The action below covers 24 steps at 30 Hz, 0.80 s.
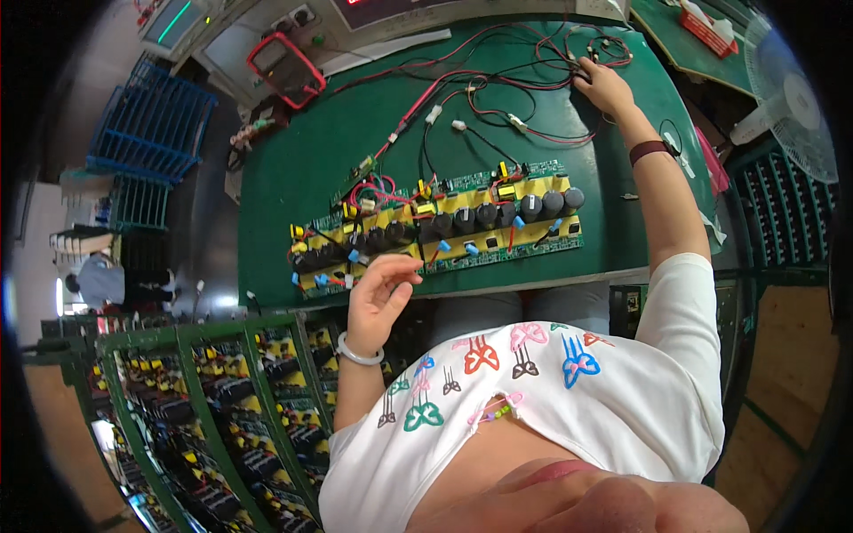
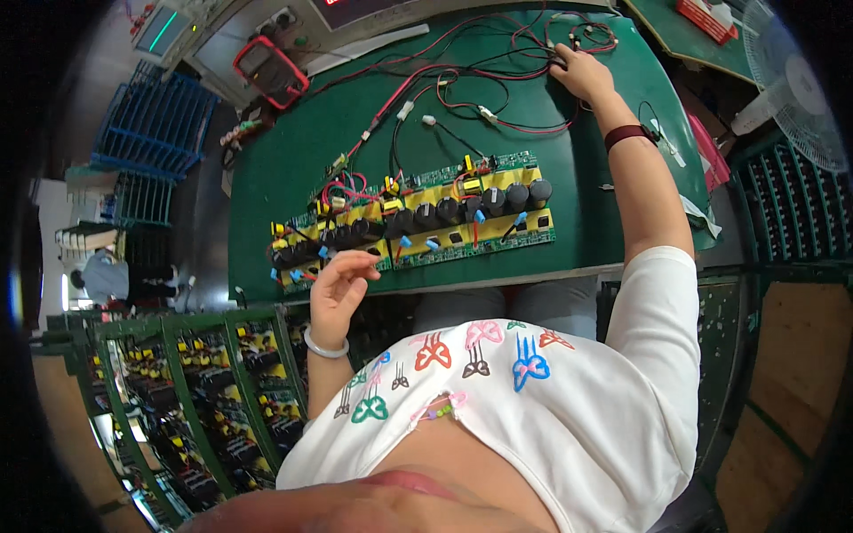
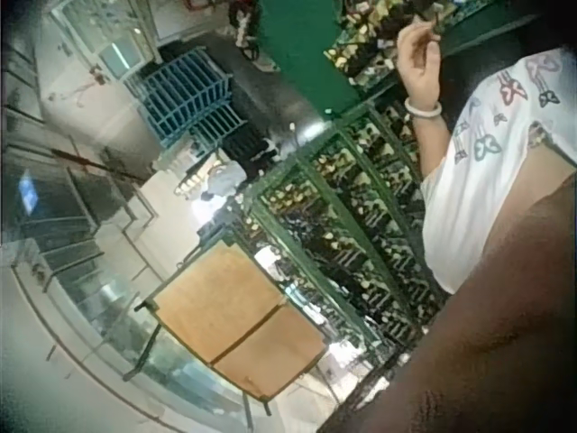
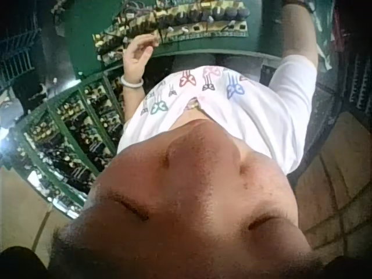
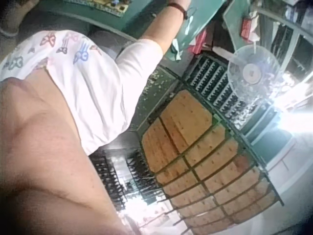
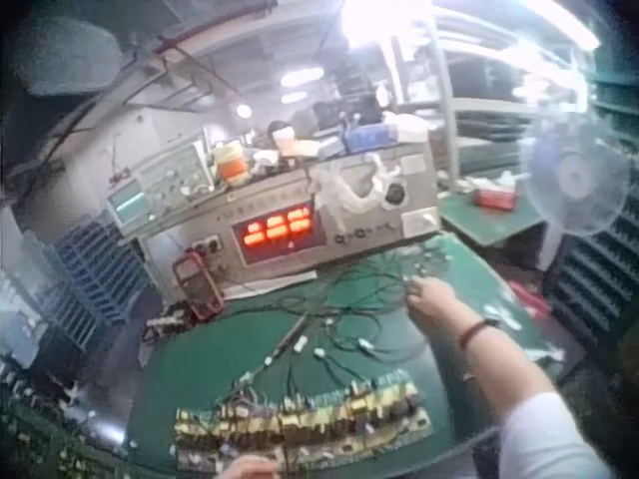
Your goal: The person connects and disconnects various colored wires and probes to a circuit board mounted on a green workbench. They repeatedly attach and remove connectors and test leads, manipulating the wiring to different points on the board throughout the clip.
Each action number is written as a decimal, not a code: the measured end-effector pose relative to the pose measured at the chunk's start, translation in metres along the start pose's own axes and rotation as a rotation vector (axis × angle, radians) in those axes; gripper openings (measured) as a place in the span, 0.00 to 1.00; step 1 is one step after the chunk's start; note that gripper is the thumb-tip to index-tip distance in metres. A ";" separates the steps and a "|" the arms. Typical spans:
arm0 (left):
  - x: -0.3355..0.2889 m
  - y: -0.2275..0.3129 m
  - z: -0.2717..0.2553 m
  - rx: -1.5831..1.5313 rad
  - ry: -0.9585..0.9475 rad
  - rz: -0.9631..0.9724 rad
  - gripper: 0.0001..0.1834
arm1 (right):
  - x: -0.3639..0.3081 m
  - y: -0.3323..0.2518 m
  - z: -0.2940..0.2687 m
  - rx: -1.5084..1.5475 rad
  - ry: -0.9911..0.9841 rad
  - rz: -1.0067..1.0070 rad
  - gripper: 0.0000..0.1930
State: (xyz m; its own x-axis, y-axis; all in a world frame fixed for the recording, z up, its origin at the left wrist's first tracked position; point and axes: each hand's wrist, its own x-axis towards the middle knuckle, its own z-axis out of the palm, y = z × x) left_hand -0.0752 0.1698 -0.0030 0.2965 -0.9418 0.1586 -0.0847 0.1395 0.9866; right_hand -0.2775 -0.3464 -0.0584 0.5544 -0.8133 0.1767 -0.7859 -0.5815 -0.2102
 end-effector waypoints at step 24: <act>0.068 -0.003 0.146 -0.176 -0.513 0.043 0.43 | -0.153 -0.047 -0.188 1.302 -0.712 0.009 0.09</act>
State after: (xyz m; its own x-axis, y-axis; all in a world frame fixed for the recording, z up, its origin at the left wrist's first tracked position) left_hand -0.1936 0.0610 -0.0008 -0.2098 -0.9563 0.2034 0.0873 0.1889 0.9781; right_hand -0.3775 -0.1903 0.1055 0.8675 -0.4328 -0.2452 -0.2113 0.1257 -0.9693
